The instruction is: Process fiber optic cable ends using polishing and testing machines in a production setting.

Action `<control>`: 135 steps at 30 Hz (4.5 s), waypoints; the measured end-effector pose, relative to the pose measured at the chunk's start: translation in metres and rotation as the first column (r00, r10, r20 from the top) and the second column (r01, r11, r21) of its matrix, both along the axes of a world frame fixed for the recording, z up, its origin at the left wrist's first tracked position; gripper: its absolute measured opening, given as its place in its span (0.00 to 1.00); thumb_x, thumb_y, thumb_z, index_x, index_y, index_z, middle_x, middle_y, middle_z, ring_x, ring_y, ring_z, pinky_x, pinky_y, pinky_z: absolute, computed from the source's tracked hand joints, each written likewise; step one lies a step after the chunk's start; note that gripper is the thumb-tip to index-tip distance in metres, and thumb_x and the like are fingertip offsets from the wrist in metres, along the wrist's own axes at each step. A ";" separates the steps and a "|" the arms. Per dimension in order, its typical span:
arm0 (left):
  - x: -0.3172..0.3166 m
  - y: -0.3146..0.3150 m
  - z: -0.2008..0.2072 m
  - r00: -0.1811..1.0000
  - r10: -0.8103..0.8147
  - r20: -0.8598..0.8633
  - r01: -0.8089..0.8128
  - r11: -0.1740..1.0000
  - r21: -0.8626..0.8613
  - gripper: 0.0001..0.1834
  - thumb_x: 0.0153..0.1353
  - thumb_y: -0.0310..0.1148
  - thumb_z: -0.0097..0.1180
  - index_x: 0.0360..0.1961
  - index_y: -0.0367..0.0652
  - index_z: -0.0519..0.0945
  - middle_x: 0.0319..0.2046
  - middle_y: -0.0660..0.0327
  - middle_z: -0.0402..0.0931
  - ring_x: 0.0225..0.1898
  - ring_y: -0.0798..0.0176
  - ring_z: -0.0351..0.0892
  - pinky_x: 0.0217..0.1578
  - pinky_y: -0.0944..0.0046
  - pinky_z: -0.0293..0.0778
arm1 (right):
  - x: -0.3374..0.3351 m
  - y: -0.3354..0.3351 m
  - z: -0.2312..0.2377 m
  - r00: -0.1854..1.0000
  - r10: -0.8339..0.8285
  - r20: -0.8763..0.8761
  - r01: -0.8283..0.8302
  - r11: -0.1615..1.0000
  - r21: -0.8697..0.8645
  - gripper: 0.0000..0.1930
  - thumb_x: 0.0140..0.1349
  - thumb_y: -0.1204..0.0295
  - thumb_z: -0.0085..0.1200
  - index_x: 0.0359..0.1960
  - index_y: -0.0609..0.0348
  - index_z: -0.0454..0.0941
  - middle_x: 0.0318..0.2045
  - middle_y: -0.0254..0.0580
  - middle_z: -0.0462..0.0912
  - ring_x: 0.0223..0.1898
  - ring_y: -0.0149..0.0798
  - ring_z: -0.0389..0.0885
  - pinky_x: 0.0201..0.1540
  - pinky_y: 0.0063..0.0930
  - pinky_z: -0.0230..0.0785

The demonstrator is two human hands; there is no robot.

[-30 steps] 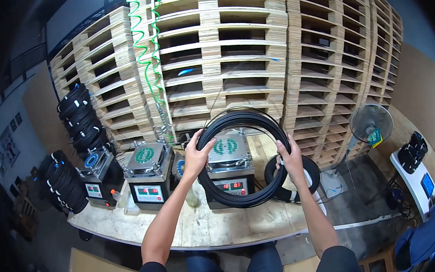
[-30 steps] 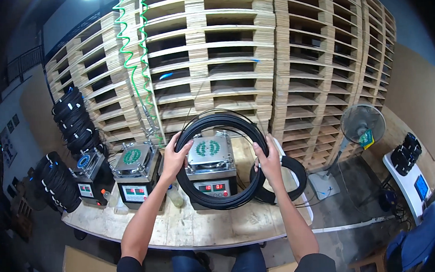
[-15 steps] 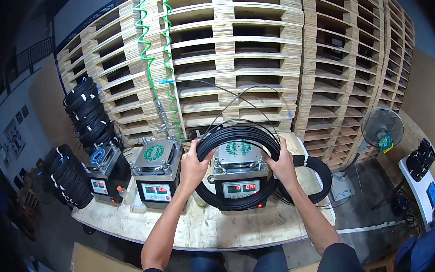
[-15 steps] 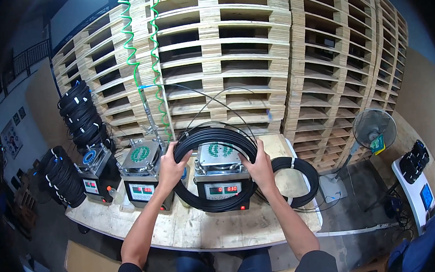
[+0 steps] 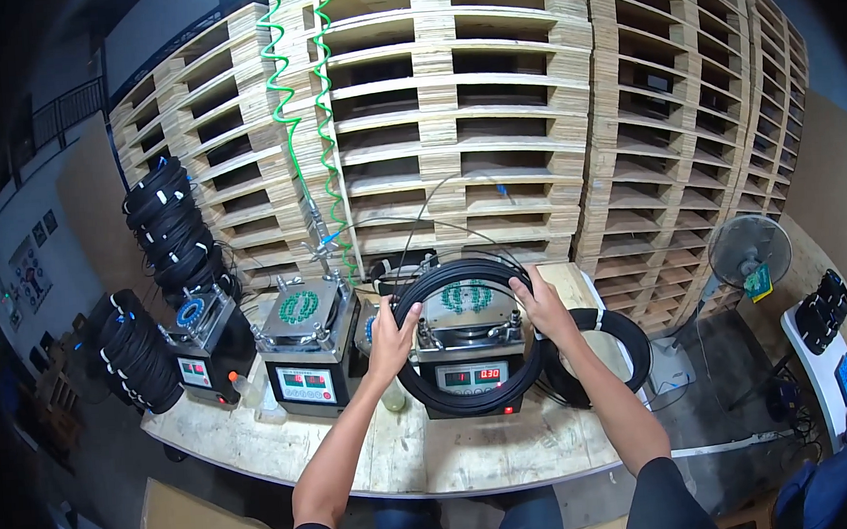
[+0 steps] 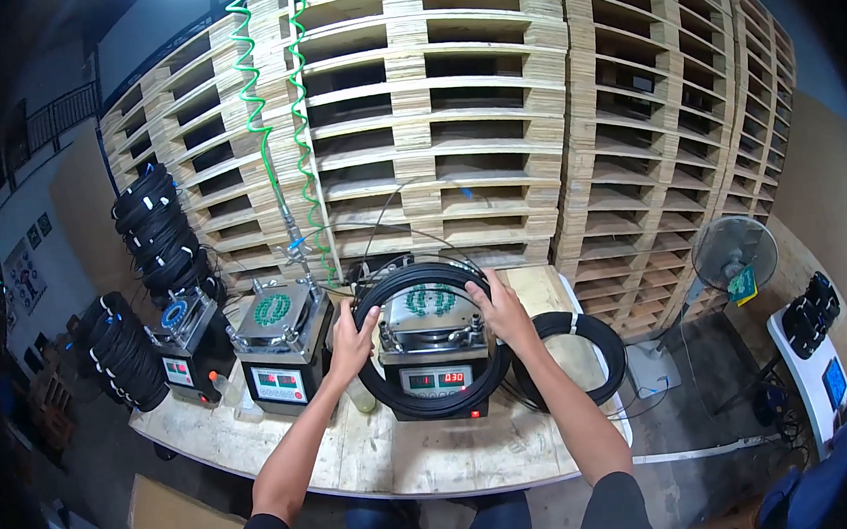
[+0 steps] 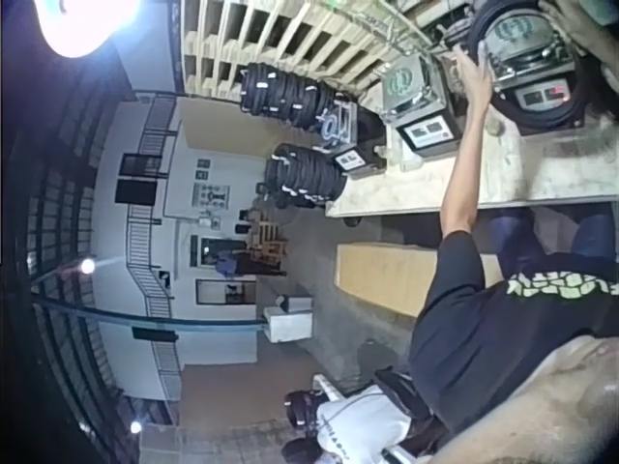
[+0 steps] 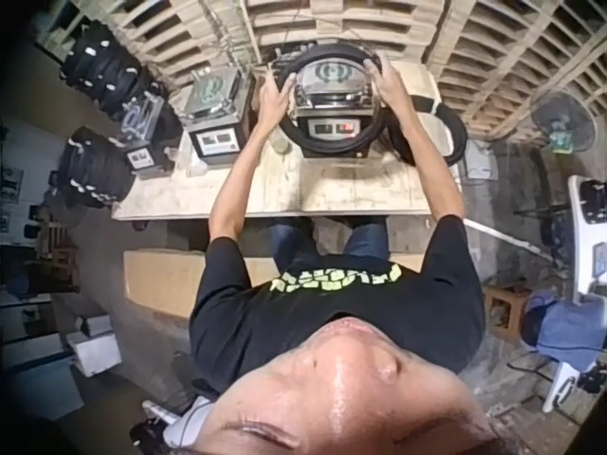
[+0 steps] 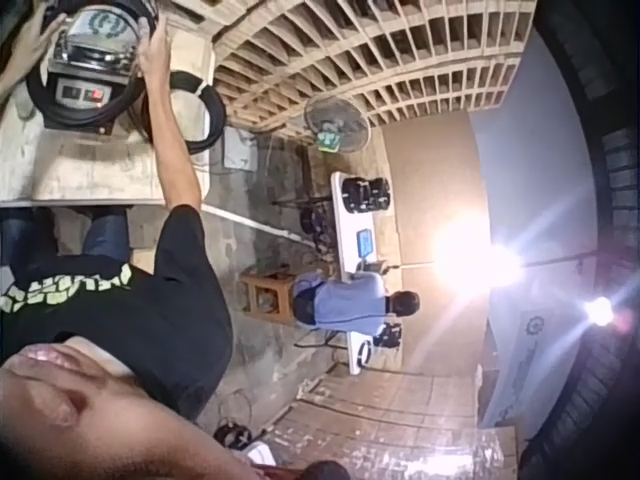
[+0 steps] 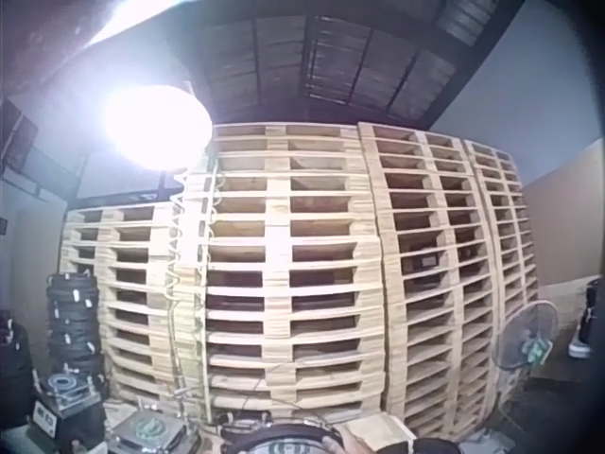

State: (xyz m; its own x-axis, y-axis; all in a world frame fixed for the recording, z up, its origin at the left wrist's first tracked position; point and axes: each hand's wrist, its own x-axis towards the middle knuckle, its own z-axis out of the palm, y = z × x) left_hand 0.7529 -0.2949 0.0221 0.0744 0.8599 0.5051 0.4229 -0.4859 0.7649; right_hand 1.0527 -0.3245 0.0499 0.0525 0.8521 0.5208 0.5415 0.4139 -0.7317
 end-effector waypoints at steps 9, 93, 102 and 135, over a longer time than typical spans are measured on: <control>0.003 0.012 -0.015 0.998 -0.014 -0.066 0.018 0.998 0.062 0.30 0.75 0.53 0.41 0.55 0.30 0.67 0.47 0.33 0.72 0.51 0.31 0.72 0.52 0.45 0.67 | 0.002 0.006 -0.021 0.999 0.026 -0.032 -0.028 0.998 -0.053 0.24 0.74 0.51 0.44 0.56 0.61 0.70 0.44 0.63 0.82 0.50 0.61 0.80 0.52 0.43 0.69; 0.061 -0.101 0.022 0.873 -0.284 0.397 0.265 0.959 0.103 0.07 0.58 0.23 0.67 0.32 0.36 0.79 0.32 0.58 0.83 0.35 0.68 0.78 0.40 0.67 0.72 | -0.110 -0.098 -0.005 0.715 0.232 -0.660 -0.255 0.965 0.063 0.13 0.71 0.67 0.55 0.45 0.66 0.84 0.35 0.30 0.75 0.28 0.21 0.72 0.28 0.18 0.65; 0.049 -0.109 0.013 0.847 -0.359 0.393 0.410 0.911 -0.051 0.13 0.58 0.22 0.68 0.38 0.36 0.74 0.32 0.59 0.82 0.36 0.71 0.81 0.39 0.70 0.75 | -0.109 -0.106 -0.026 0.698 0.195 -0.689 -0.251 0.968 0.019 0.14 0.70 0.65 0.57 0.44 0.66 0.84 0.38 0.34 0.80 0.30 0.21 0.74 0.27 0.17 0.64; 0.039 -0.115 0.054 0.862 -0.412 0.296 0.451 0.890 -0.074 0.08 0.61 0.24 0.64 0.40 0.31 0.84 0.38 0.55 0.84 0.39 0.66 0.83 0.42 0.67 0.77 | -0.107 -0.125 -0.035 0.604 0.187 -0.775 -0.367 0.928 -0.062 0.08 0.69 0.71 0.58 0.39 0.64 0.84 0.24 0.27 0.76 0.21 0.19 0.69 0.23 0.17 0.58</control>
